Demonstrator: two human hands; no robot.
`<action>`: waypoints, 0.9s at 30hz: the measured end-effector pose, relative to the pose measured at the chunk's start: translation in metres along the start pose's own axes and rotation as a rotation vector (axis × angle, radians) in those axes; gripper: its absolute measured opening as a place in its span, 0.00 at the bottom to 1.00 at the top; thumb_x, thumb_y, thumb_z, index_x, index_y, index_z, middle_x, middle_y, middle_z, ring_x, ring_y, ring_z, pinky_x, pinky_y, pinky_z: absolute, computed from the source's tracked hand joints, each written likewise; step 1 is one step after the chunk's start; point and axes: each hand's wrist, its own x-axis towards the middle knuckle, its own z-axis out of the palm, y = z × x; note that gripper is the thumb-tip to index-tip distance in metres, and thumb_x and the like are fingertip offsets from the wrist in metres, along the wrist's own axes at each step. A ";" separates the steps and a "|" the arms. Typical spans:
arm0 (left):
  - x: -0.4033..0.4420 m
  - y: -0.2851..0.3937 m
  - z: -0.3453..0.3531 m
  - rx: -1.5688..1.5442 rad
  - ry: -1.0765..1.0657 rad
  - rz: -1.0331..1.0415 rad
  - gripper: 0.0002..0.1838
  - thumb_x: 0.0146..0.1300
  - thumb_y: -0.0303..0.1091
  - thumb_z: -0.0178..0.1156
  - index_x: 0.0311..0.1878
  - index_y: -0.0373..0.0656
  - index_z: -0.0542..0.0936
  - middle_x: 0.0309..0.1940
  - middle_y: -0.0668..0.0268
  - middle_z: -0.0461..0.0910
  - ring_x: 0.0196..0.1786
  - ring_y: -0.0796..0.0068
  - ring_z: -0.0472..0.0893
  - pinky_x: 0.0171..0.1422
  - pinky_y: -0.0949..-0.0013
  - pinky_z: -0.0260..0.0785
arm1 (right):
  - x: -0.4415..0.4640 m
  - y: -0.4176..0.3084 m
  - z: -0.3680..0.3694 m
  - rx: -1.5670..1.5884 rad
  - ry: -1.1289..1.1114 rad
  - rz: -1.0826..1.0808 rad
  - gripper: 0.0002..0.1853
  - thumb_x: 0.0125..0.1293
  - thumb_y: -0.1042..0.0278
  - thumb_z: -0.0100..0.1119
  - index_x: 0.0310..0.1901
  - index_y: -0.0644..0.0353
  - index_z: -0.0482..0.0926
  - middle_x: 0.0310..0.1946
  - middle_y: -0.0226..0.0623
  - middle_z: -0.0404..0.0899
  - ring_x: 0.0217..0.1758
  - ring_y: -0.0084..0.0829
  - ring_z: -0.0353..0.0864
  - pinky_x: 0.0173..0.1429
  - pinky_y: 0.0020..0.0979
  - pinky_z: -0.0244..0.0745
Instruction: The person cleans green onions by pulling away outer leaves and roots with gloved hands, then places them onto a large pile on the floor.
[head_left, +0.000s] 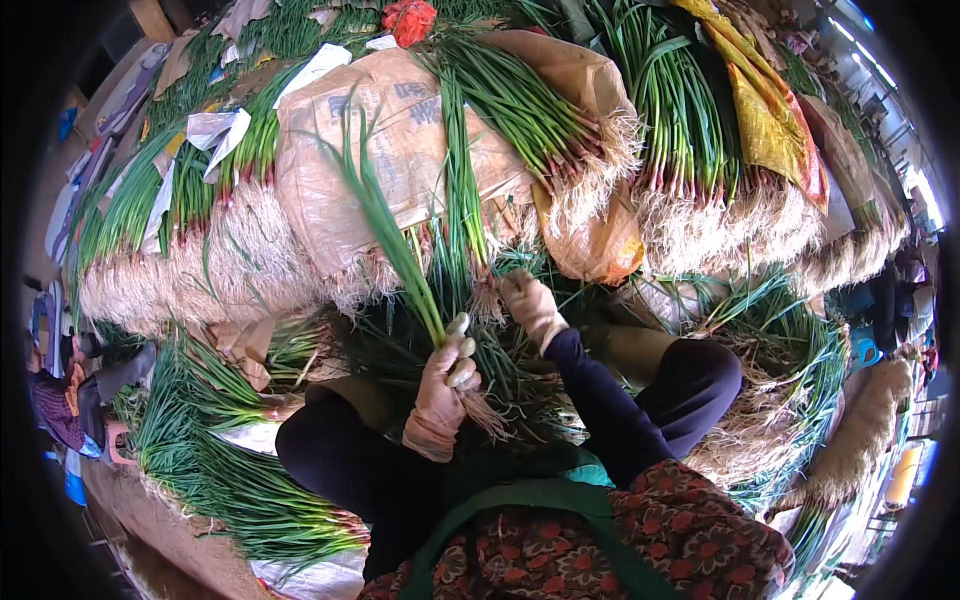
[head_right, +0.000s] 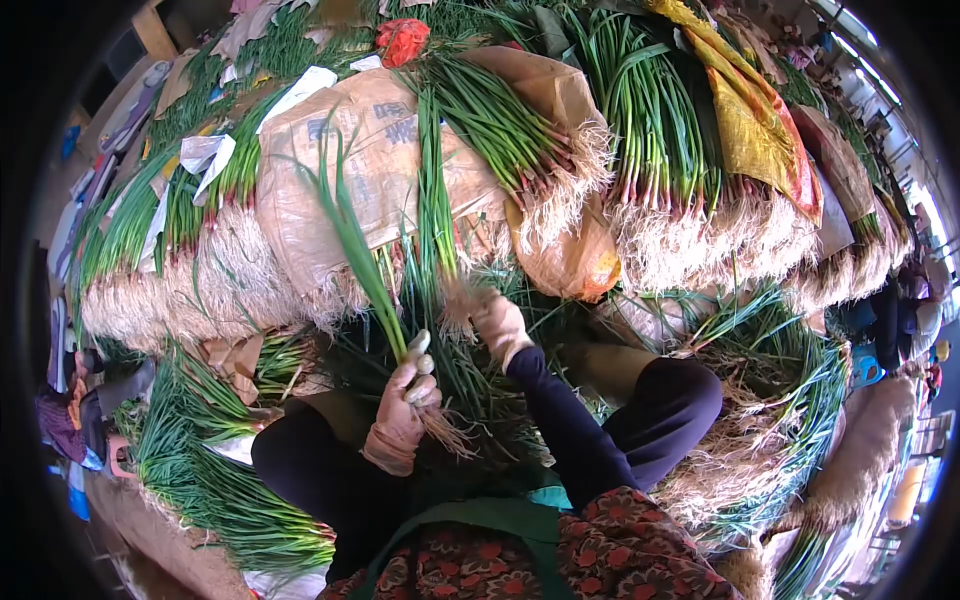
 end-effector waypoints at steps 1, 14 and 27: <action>0.001 -0.004 0.000 0.045 0.050 -0.016 0.16 0.68 0.36 0.51 0.58 0.45 0.71 0.34 0.72 0.76 0.19 0.90 0.64 0.22 0.83 0.54 | 0.009 -0.005 -0.001 0.083 -0.079 -0.116 0.15 0.63 0.60 0.57 0.42 0.63 0.79 0.35 0.44 0.82 0.38 0.34 0.81 0.45 0.29 0.75; 0.038 -0.046 -0.015 0.445 0.395 0.011 0.08 0.65 0.26 0.54 0.47 0.41 0.72 0.34 0.63 0.78 0.35 0.70 0.80 0.38 0.68 0.77 | -0.080 0.004 -0.037 -0.001 -0.347 -0.158 0.13 0.64 0.59 0.57 0.40 0.61 0.77 0.28 0.38 0.77 0.33 0.26 0.78 0.39 0.30 0.73; -0.003 -0.050 -0.011 -0.199 0.027 -0.176 0.11 0.69 0.36 0.48 0.51 0.47 0.70 0.26 0.74 0.68 0.19 0.87 0.63 0.26 0.79 0.58 | -0.063 -0.026 -0.014 1.237 -0.417 0.569 0.15 0.68 0.57 0.51 0.40 0.61 0.77 0.18 0.23 0.64 0.20 0.18 0.62 0.27 0.19 0.60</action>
